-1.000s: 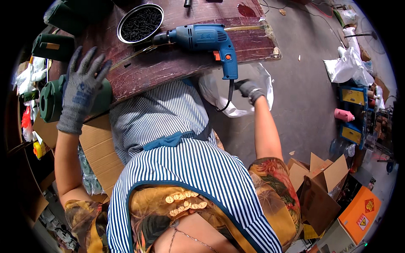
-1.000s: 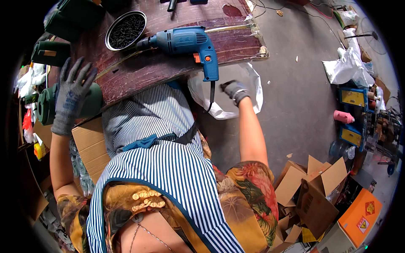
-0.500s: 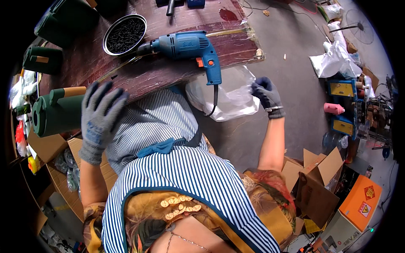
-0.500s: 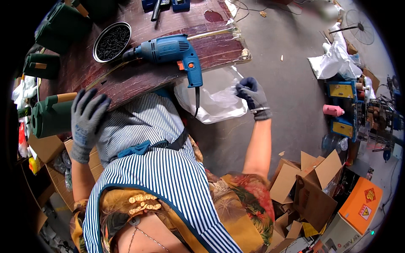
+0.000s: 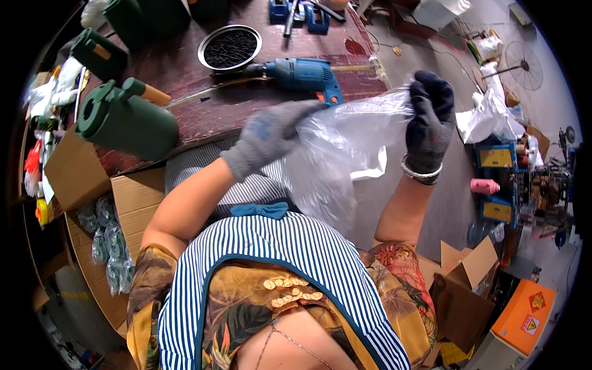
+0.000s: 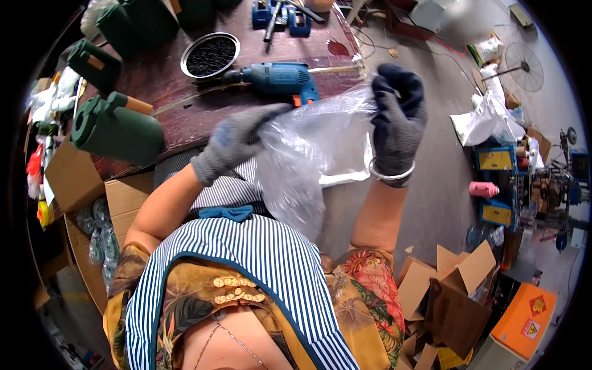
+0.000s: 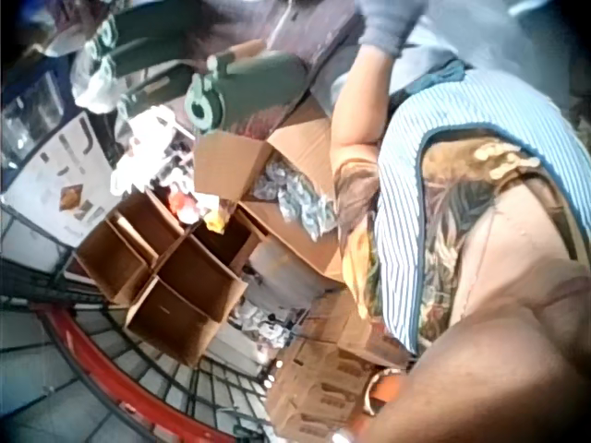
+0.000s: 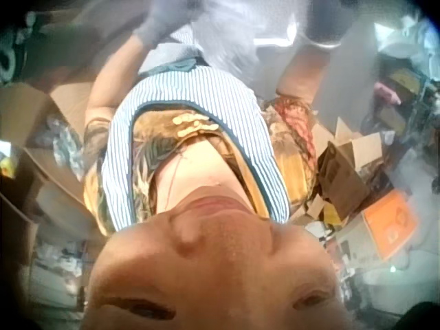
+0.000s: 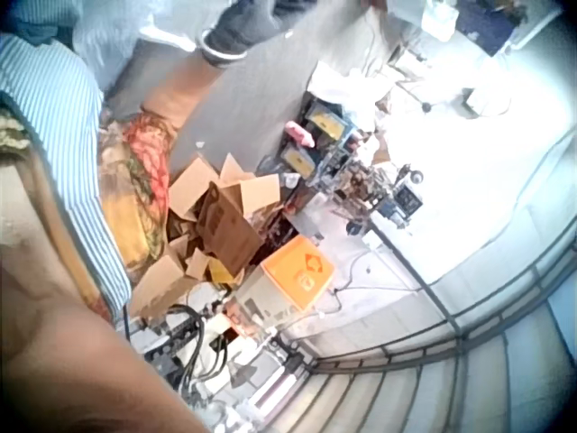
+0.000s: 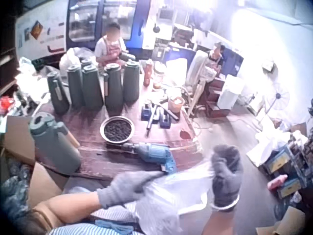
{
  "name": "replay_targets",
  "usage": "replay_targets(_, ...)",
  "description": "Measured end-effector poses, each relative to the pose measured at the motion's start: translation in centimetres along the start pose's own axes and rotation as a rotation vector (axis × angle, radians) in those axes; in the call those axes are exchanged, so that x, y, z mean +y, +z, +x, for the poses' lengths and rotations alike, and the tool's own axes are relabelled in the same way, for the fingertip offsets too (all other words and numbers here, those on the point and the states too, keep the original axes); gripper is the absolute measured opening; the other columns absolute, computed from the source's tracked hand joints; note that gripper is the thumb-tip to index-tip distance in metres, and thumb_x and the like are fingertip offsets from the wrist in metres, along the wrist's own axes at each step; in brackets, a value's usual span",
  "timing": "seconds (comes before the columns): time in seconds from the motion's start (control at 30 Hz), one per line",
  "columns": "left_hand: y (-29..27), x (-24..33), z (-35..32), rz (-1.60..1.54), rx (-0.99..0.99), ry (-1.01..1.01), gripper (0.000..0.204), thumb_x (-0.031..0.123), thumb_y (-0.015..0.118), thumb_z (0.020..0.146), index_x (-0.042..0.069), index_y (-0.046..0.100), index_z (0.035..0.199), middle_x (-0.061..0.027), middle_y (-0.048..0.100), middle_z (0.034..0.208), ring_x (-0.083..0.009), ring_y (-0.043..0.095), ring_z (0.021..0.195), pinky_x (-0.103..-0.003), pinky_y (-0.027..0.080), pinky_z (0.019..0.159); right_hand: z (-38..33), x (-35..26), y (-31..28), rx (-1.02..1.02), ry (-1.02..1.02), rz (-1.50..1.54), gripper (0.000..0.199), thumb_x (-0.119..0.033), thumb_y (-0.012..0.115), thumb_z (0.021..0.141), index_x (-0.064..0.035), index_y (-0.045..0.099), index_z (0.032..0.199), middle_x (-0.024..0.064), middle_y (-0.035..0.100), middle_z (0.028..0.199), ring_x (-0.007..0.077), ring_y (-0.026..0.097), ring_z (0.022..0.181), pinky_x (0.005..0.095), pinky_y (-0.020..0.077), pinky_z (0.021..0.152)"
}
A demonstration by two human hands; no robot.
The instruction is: The person assembles a green pitcher by inserting a wooden handle into the pitcher body and securing it using an electric drill. After securing the handle, the person places the finished pitcher into a plastic bag and then into a cardboard box.
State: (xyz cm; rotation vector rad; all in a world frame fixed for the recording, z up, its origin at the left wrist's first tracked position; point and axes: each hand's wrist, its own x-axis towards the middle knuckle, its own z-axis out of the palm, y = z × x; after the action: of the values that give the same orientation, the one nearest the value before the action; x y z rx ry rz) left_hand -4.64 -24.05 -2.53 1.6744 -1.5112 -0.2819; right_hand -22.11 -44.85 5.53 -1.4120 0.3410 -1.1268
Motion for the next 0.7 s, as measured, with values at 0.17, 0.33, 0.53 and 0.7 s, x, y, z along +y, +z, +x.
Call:
replay_targets(0.17,-7.7,-0.1,-4.4,-0.085,0.19,-0.214,0.057,0.011,0.072,0.086,0.006,0.056,0.141,-0.0178,0.061,0.137,-0.0295,0.057,0.129,-0.04,0.044,0.109,1.4,2.5,2.1,-0.064,0.081,0.147,0.023,0.006,0.06,0.095,0.0026,0.061,0.117,0.007,0.067,0.105,0.0117,0.064,0.092,0.0232,0.0529,0.085)
replay_targets(0.33,-10.4,3.3,-3.9,0.437,0.606,0.237,0.065,0.02,0.078,0.079,0.011,0.058,0.14,-0.0192,0.044,0.151,-0.0387,0.04,0.142,-0.052,0.035,0.116,2.3,3.2,8.6,-0.24,0.237,0.329,0.023,0.002,0.06,0.096,0.0021,0.062,0.118,0.0054,0.067,0.104,0.0102,0.064,0.09,0.0223,0.0528,0.083)
replay_targets(0.53,-12.3,1.2,-3.3,-0.365,0.695,-0.087,0.02,0.008,0.069,0.09,-0.001,0.069,0.108,-0.011,0.073,0.097,-0.0176,0.07,0.088,-0.03,0.055,0.079,2.9,1.6,14.0,-0.416,-0.276,0.15,0.038,-0.015,0.057,0.103,-0.0008,0.052,0.138,0.01,0.061,0.129,0.0178,0.06,0.116,0.0326,0.0486,0.103)
replay_targets(0.7,-12.2,1.5,-3.3,-0.28,0.743,-0.043,0.023,0.011,0.07,0.088,-0.002,0.068,0.107,-0.011,0.072,0.093,-0.0172,0.07,0.086,-0.032,0.055,0.077,-0.8,0.4,13.2,-0.315,-0.779,-0.28,0.058,-0.038,0.064,0.099,0.0015,0.051,0.139,0.0176,0.056,0.138,0.0292,0.057,0.126,0.0447,0.0437,0.108)
